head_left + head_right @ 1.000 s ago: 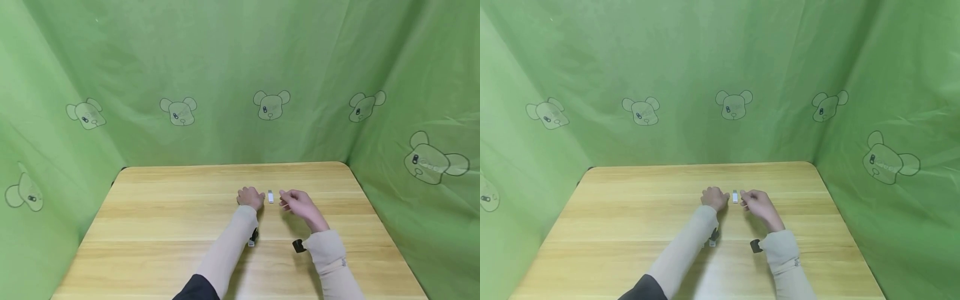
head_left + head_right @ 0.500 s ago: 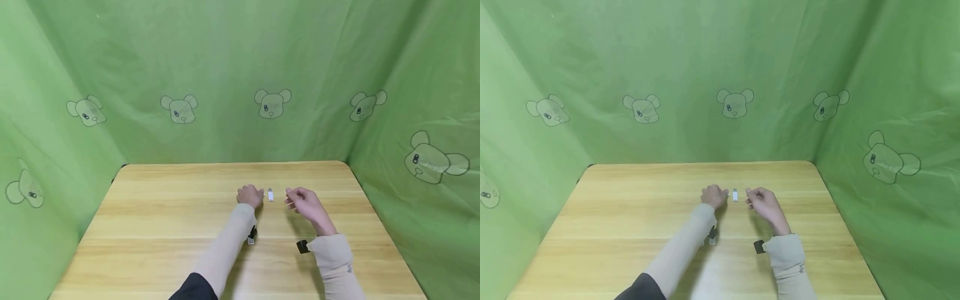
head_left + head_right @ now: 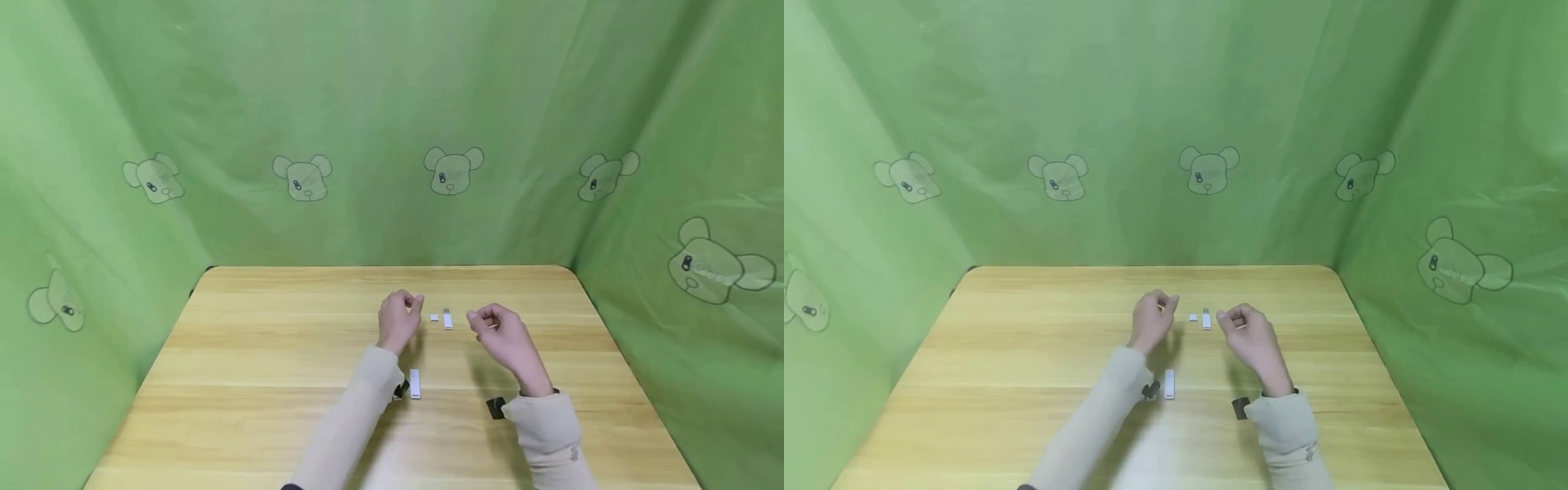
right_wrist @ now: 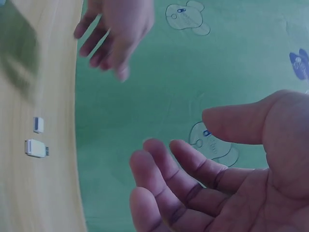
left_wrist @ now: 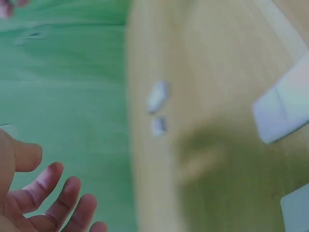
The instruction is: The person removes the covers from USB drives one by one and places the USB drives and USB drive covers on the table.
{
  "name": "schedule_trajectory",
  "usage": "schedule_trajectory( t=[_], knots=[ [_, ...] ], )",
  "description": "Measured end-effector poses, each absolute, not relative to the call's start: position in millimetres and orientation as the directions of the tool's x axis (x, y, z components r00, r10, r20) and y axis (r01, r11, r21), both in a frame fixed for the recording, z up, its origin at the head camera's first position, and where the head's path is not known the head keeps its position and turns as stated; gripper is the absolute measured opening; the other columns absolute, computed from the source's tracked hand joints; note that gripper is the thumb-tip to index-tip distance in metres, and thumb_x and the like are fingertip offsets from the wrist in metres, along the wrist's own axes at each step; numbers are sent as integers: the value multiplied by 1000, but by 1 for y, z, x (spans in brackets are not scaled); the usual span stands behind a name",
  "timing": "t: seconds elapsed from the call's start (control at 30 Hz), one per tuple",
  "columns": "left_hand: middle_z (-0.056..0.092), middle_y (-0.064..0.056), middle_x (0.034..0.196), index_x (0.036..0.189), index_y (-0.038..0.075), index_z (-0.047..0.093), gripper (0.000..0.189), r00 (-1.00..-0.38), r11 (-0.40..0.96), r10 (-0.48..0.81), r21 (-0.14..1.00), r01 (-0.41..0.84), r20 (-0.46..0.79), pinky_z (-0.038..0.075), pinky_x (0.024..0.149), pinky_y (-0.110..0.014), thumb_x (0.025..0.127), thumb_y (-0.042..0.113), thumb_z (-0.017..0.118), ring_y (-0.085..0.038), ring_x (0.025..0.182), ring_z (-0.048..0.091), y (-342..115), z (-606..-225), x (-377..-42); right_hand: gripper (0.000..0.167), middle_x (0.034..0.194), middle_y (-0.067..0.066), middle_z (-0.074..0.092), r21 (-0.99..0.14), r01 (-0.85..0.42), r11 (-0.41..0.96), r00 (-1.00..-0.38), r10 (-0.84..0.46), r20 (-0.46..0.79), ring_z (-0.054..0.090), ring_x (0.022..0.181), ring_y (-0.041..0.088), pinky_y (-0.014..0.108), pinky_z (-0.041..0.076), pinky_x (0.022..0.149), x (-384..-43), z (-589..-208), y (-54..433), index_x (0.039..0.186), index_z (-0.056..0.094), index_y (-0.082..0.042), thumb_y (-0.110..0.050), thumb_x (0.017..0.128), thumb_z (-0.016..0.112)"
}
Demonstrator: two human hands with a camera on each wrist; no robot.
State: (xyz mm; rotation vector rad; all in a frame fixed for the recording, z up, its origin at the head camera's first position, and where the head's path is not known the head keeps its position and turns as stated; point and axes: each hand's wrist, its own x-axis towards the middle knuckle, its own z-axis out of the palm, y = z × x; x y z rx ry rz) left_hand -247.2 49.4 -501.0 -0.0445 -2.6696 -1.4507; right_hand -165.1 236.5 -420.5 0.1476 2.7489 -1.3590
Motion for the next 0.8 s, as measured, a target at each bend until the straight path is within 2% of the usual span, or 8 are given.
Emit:
schedule_trajectory(
  t=[0.17, 0.37, 0.5, 0.8],
  knots=[
    [68, -6, 96, 93, 9, 67, 28, -986, 470, -24, 872, 137, 167, 50, 85, -33, 102, 34, 59, -19, 92, 61, 26, -480, -208, 33, 102, 14, 66, -755, 77, 651, -997, 65, -45, 62, 82, 19, 29, 49, 67, -154, -415, 225, 111, 63, -3, -34, 103, 57],
    [71, -8, 96, 94, 8, 68, 26, -965, 487, -13, 844, 222, 261, 50, 85, -35, 102, 31, 59, -23, 91, 64, 7, -468, -164, 26, 102, 13, 69, -716, 38, 697, -998, 59, 5, 62, 82, 18, 29, 49, 67, -139, -414, 208, 108, 64, -6, -30, 101, 60],
    [72, -9, 97, 95, 7, 68, 23, -941, 521, -18, 807, 279, 337, 52, 84, -35, 101, 28, 61, -28, 91, 67, 0, -470, -141, 23, 98, 9, 70, -699, 18, 715, -997, 62, 38, 62, 78, 16, 29, 48, 67, -135, -417, 196, 105, 65, -7, -29, 100, 63],
    [71, -5, 94, 91, 10, 68, 15, -926, 574, -27, 764, 294, 377, 53, 81, -30, 99, 23, 65, -22, 88, 65, -1, -484, -105, 20, 93, 7, 71, -638, -25, 770, -994, 50, 100, 60, 70, 13, 28, 47, 62, -133, -431, 177, 102, 67, -6, -25, 96, 68]
  ],
)
